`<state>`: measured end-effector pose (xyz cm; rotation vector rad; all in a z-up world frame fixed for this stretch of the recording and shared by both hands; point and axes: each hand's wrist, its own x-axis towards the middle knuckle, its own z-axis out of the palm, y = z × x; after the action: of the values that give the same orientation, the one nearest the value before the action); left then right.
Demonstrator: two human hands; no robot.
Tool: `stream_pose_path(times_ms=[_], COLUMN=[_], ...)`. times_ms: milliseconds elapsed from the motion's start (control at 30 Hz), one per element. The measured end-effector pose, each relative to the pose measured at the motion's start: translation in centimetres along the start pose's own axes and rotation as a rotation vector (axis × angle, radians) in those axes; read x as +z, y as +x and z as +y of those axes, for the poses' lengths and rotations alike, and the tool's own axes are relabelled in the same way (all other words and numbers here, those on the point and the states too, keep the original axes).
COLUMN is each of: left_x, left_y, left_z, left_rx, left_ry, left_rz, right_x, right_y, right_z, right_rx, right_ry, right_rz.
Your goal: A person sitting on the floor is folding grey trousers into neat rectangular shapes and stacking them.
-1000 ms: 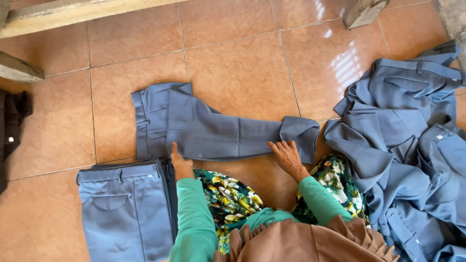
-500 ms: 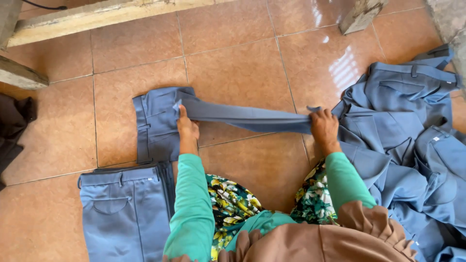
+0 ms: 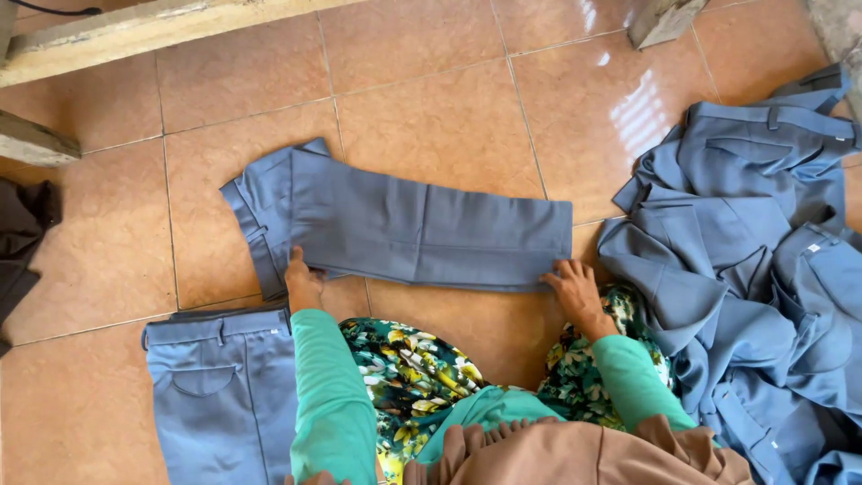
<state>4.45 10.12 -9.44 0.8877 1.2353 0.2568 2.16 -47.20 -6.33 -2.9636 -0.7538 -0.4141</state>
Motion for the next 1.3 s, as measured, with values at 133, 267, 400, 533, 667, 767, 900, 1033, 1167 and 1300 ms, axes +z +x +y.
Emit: stream_pose_path(times_ms=[133,267,400,533,667,767,900,1033,1167,1300], left_x=[-4.9,-4.5,0.0,2.4,2.4,2.2,1.9,2.2,1.4,0.1], left_y=[5.7,5.2,-6.7,-9.6,-9.0,-9.5,-9.0,-11.2,-12.7,-12.2], left_z=[-3.8,-7.2,-9.3,-14.1,-15.6,-15.0,-15.1,-13.8,-13.2,-14.0], left_rx=[0.075,0.66,1.149,0.86,0.762,0.773,0.81,0.864,1.106,1.13], left_ry=[0.819,1.547,1.589,1.542,1.693,1.705,1.695,1.565,1.447,1.57], left_rz=[0.034,0.437,0.405,-0.45,-0.562,-0.572,-0.588,-0.505,-0.43,-0.415], right_x=[1.7,4.6,8.0,9.4,10.4,3.7,1.7,2.2,3.1,5.8], right_y=[-1.7,-1.7,-1.2,-1.3,-2.0,0.8,0.8,0.4,0.0,-1.5], right_z=[0.2,3.3,4.2,3.7,4.3,0.7,-0.6,-0.9,-0.8,0.3], right_rx=[0.358,0.874,1.115,1.165,1.179,1.485,1.576,1.584,1.609,1.606], right_ry=[0.326,0.696,0.739,0.711,0.729,1.243,1.439,1.414,1.371,1.29], right_rz=[-0.543,-0.257,-0.328,-0.385,-0.409,-0.193,-0.102,-0.098,-0.089,-0.141])
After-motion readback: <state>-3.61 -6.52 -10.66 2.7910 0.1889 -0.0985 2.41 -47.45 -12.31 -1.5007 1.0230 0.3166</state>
